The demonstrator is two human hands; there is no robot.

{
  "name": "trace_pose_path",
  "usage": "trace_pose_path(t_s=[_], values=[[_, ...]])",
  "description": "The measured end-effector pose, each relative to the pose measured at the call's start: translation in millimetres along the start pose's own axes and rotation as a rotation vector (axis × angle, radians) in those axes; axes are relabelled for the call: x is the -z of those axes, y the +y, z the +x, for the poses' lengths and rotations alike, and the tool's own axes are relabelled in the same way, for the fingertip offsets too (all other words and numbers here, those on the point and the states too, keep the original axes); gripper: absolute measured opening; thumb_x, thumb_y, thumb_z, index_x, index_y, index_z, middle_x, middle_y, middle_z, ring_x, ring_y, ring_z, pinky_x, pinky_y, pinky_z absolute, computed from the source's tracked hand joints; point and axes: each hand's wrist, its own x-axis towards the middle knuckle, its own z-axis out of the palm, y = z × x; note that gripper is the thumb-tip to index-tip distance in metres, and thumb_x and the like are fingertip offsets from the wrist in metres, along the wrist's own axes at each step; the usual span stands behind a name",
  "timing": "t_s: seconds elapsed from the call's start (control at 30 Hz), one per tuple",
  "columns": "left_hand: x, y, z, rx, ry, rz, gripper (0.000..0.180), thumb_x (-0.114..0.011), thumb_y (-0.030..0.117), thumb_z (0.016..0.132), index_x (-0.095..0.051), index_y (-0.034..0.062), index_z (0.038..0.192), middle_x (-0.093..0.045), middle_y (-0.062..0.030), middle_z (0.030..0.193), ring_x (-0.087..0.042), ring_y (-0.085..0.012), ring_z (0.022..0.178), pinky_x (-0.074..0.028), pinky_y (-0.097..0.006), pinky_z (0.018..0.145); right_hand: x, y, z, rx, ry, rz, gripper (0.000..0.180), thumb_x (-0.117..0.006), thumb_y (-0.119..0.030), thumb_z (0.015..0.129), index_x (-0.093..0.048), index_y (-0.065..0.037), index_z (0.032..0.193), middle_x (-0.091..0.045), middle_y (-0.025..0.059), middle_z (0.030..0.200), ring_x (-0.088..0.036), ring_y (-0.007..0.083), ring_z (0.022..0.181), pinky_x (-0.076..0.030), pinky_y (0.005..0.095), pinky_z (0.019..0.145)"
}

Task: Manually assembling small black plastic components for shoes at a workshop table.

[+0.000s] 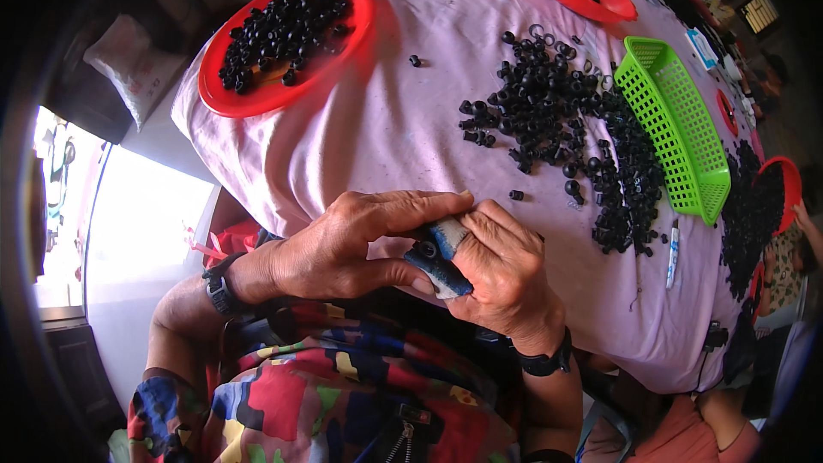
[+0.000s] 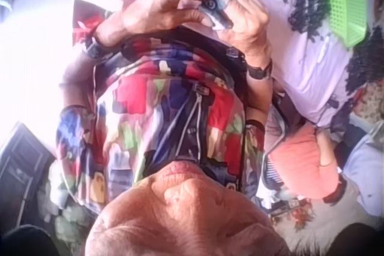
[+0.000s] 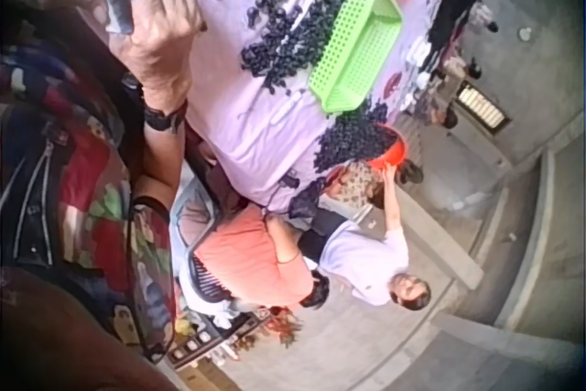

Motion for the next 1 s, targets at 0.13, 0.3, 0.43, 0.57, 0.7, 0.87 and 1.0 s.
trace_pose_path(t_s=[0.13, 0.3, 0.43, 0.57, 0.7, 0.87, 1.0], values=[[-0.4, -1.4, -1.2, -0.025, -0.015, 0.023, 0.080, -0.084, 0.014, 0.081, -0.046, -0.0020, 0.149, -0.057, -0.0236, 0.143, -0.057, -0.0371, 0.133, -0.048, -0.043, 0.109, 2.6, -0.3, -5.0, -0.014, -0.040, 0.002, 0.046, -0.076, -0.014, 0.061, -0.070, 0.007, 0.102, -0.070, 0.0220, 0.100, -0.069, 0.0388, 0.089, -0.058, 0.0442, 0.081], [-2.7, 1.8, -1.7, -0.012, -0.007, 0.018, 0.079, -0.084, 0.015, 0.081, -0.047, -0.0026, 0.149, -0.057, -0.0233, 0.144, -0.056, -0.0369, 0.133, -0.048, -0.043, 0.109, 3.1, 0.6, -5.7, -0.017, -0.051, 0.048, 0.048, -0.074, -0.016, 0.060, -0.072, 0.006, 0.103, -0.070, 0.0220, 0.100, -0.070, 0.0396, 0.091, -0.058, 0.0453, 0.085], [-4.5, 3.7, -3.3, -0.068, 0.008, 0.024, 0.079, -0.084, 0.015, 0.081, -0.047, -0.0034, 0.148, -0.056, -0.0240, 0.145, -0.057, -0.0371, 0.133, -0.049, -0.042, 0.108, 3.8, -5.0, -1.9, 0.036, -0.010, 0.025, 0.047, -0.074, -0.015, 0.059, -0.074, 0.003, 0.102, -0.071, 0.0207, 0.098, -0.070, 0.0395, 0.091, -0.058, 0.0453, 0.085], [-4.9, 0.9, -4.5, -0.070, 0.013, 0.004, 0.080, -0.084, 0.014, 0.081, -0.046, -0.0036, 0.149, -0.056, -0.0243, 0.145, -0.057, -0.0374, 0.132, -0.049, -0.042, 0.108, 5.7, -4.0, 0.4, 0.008, -0.039, 0.090, 0.045, -0.074, -0.013, 0.058, -0.075, 0.002, 0.101, -0.071, 0.0202, 0.098, -0.070, 0.0395, 0.091, -0.058, 0.0453, 0.085], [-5.4, -0.2, -1.7, -0.019, 0.001, -0.002, 0.081, -0.085, 0.014, 0.080, -0.046, -0.0038, 0.149, -0.057, -0.0244, 0.143, -0.057, -0.0364, 0.132, -0.049, -0.042, 0.108, 4.9, -1.0, -2.1, 0.020, -0.040, 0.065, 0.045, -0.074, -0.014, 0.061, -0.073, 0.005, 0.102, -0.071, 0.0204, 0.098, -0.070, 0.0387, 0.089, -0.058, 0.0445, 0.084], [-4.8, 3.6, -1.2, 0.025, 0.070, -0.113, 0.093, -0.083, 0.019, 0.085, -0.029, 0.0004, 0.158, -0.047, -0.0225, 0.153, -0.052, -0.0325, 0.138, -0.047, -0.043, 0.109, 4.1, 0.9, -1.3, 0.028, 0.069, -0.005, 0.046, -0.074, -0.013, 0.063, -0.070, 0.008, 0.104, -0.071, 0.0199, 0.098, -0.069, 0.0362, 0.084, -0.058, 0.0423, 0.075], [6.6, 7.5, -4.1, 0.348, 0.124, -0.361, 0.073, -0.074, 0.025, 0.095, -0.034, 0.0013, 0.152, -0.052, -0.0151, 0.139, -0.058, -0.0227, 0.121, -0.052, -0.036, 0.096, 11.8, 3.3, -0.7, 0.022, 0.112, -0.086, 0.030, -0.066, -0.021, 0.088, -0.072, 0.005, 0.100, -0.070, 0.0170, 0.091, -0.068, 0.0352, 0.078, -0.057, 0.0421, 0.070]])
